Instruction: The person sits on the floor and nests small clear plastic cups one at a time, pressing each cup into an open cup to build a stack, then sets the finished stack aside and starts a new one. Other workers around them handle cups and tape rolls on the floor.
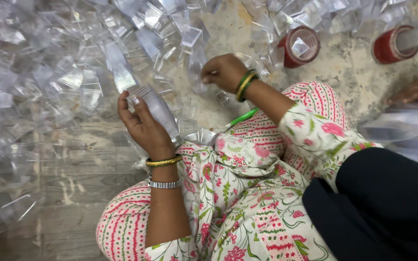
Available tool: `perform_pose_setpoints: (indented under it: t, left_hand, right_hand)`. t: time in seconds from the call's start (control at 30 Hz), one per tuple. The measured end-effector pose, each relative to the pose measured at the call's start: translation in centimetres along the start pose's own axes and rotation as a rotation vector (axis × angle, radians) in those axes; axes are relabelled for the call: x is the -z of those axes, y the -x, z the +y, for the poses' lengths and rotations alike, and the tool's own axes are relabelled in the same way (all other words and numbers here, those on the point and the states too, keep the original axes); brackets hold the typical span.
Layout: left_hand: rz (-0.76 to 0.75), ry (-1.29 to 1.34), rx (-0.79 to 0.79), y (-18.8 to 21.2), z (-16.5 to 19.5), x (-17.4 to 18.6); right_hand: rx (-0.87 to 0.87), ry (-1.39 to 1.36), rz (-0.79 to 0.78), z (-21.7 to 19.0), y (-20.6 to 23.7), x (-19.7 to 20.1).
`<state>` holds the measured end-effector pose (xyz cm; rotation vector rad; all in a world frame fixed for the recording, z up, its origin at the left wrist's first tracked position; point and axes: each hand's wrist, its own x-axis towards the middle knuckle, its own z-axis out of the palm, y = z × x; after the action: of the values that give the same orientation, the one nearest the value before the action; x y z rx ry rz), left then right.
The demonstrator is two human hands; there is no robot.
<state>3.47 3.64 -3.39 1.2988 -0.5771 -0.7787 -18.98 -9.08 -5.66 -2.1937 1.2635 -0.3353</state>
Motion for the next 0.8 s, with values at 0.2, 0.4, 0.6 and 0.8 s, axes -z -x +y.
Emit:
perform_pose_setpoints:
  t: [0.2,0.4,0.6,0.8]
  left_hand:
    - [-0.063,-0.052,0.001,0.0,-0.8,-0.3]
    - [-0.111,-0.036,0.003,0.0,-2.2,0.0]
    - [-0.444,-0.363,0.16,0.7,-2.3,0.2]
    - [-0.724,-0.679,0.348,2.0,-0.2,-1.5]
  right_hand:
    - [-0.12,-0.013,0.179,-0.8,7.7,3.4]
    - [0.005,0.244,0.11,-0.2,9.2,0.6]
    - [-0.227,-0.003,0.04,1.3,6.7,-2.0]
    - [-0.39,-1.076,0.009,1.1,7.4,0.2]
